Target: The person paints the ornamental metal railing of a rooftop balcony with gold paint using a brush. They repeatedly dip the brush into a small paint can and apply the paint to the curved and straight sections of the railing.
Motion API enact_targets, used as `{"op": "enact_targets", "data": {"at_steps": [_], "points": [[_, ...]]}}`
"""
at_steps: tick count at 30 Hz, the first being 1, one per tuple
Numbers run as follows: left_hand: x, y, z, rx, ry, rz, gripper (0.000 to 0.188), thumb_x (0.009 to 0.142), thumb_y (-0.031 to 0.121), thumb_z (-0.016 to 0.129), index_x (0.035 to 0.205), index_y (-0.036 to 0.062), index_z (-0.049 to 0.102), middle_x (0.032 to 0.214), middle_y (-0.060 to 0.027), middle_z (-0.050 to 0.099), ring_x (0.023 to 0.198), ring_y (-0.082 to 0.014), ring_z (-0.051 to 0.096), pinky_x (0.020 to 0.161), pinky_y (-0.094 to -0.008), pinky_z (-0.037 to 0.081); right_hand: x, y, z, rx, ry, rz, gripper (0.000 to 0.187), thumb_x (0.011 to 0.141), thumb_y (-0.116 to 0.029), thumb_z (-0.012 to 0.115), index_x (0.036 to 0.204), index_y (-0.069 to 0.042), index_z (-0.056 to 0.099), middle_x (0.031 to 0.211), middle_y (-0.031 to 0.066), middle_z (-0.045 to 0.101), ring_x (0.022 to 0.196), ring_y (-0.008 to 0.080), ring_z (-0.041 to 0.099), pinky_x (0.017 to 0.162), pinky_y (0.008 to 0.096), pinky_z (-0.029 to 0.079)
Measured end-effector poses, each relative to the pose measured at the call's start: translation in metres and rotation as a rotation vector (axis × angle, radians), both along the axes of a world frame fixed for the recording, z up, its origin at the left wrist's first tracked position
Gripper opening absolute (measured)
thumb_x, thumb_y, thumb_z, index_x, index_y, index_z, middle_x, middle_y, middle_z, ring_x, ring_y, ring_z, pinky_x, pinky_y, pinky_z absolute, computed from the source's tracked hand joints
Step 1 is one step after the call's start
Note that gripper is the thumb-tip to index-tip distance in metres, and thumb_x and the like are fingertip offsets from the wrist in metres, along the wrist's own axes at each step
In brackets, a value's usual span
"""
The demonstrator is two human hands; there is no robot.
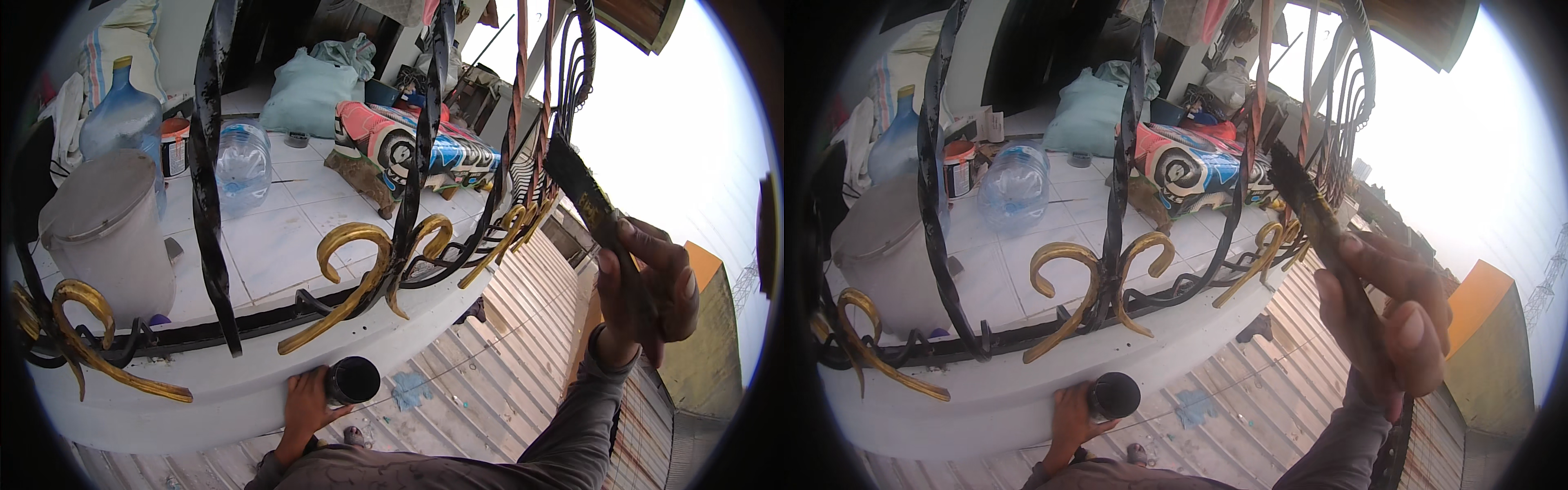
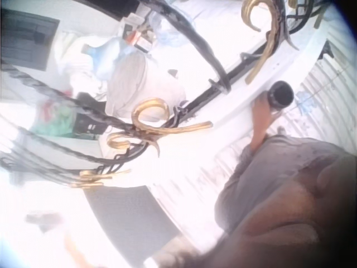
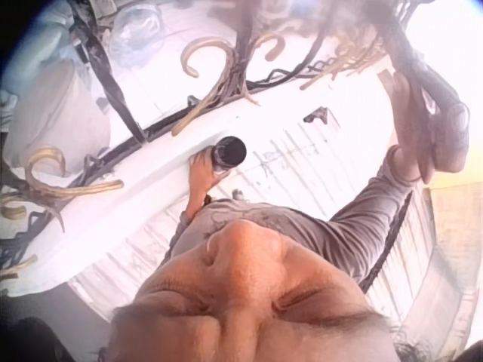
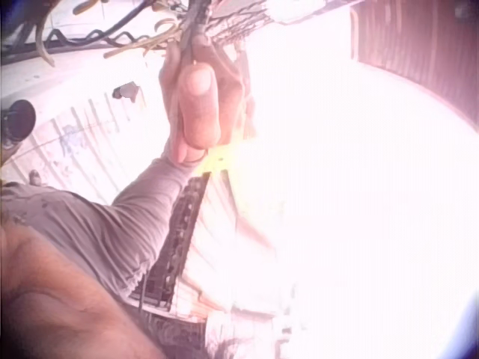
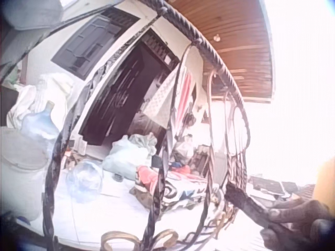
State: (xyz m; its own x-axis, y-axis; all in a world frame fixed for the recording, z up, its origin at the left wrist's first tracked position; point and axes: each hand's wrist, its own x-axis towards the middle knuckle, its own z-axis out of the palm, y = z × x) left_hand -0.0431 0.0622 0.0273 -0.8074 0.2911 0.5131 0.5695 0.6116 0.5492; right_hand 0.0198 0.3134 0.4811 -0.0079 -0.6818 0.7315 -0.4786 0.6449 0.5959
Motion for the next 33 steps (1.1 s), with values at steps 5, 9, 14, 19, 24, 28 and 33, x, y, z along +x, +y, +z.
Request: {"op": "enact_targets", "data": {"at_steps": [5,9,14,19,24,28,33], "points": [[0.000,0.001,0.006,-0.027,-0.008,0.035,0.101,0.061,0.060,0.093,0.134,-0.0009,0.058,0.125,-0.0161,0.066,0.114,-0.0347,0.062,0.106,-0.0468,0.040,0.052,0.027,-0.056,0.022,0.130,0.065,0.027,0.106,-0.029,0.056,0.132,-0.023,0.051,0.106,0.0103,0.061,0.066,0.0240,0.067,0.049,0.0326,0.053],[-0.001,0.001,0.005,-0.070,-0.058,0.044,0.105,0.061,0.063,0.093,0.136,-0.0015,0.056,0.128,-0.0155,0.066,0.117,-0.0341,0.061,0.106,-0.0455,0.039,0.067,0.050,-0.071,0.071,0.470,0.024,0.033,0.111,-0.040,0.042,0.118,-0.010,0.054,0.111,0.0064,0.056,0.066,0.0243,0.067,0.044,0.0327,0.053],[-0.001,0.002,0.004,-0.072,-0.112,0.021,0.107,0.060,0.061,0.094,0.138,-0.0013,0.054,0.126,-0.0171,0.063,0.119,-0.0349,0.058,0.106,-0.0486,0.038,0.062,0.044,-0.071,0.027,0.033,-0.012,0.039,0.109,-0.045,0.050,0.119,-0.008,0.052,0.104,0.0088,0.061,0.072,0.0238,0.069,0.047,0.0329,0.054],[0.001,0.002,0.009,-0.045,-0.036,0.046,0.108,0.056,0.054,0.097,0.137,-0.0010,0.054,0.125,-0.0182,0.063,0.120,-0.0355,0.057,0.106,-0.0505,0.039,0.064,0.033,-0.077,-0.090,-0.164,-0.038,0.035,0.106,-0.042,0.055,0.120,-0.010,0.054,0.099,0.0139,0.063,0.070,0.0231,0.067,0.047,0.0314,0.053],[0.001,0.001,0.004,-0.026,-0.113,0.027,0.109,0.051,0.046,0.100,0.139,0.0022,0.053,0.129,-0.0158,0.064,0.118,-0.0369,0.059,0.107,-0.0491,0.038,0.070,0.052,-0.085,0.028,0.107,-0.042,0.028,0.105,-0.027,0.050,0.126,-0.012,0.060,0.094,0.0210,0.063,0.063,0.0288,0.066,0.040,0.0331,0.053],[-0.001,0.001,0.001,0.000,-0.111,0.009,0.108,0.052,0.045,0.099,0.140,0.0039,0.053,0.130,-0.0138,0.065,0.120,-0.0347,0.060,0.106,-0.0478,0.037,0.069,0.053,-0.084,0.005,-0.054,-0.031,0.039,0.104,-0.033,0.046,0.115,-0.001,0.066,0.084,0.0249,0.065,0.061,0.0326,0.067,0.040,0.0386,0.052],[-0.002,0.000,0.008,-0.022,-0.137,0.007,0.107,0.054,0.049,0.097,0.140,0.0030,0.054,0.131,-0.0144,0.065,0.121,-0.0347,0.060,0.108,-0.0487,0.036,0.071,0.043,-0.084,-0.171,0.046,0.052,0.024,0.097,-0.023,0.062,0.106,-0.001,0.066,0.084,0.0206,0.069,0.069,0.0299,0.068,0.051,0.0400,0.053]]}}
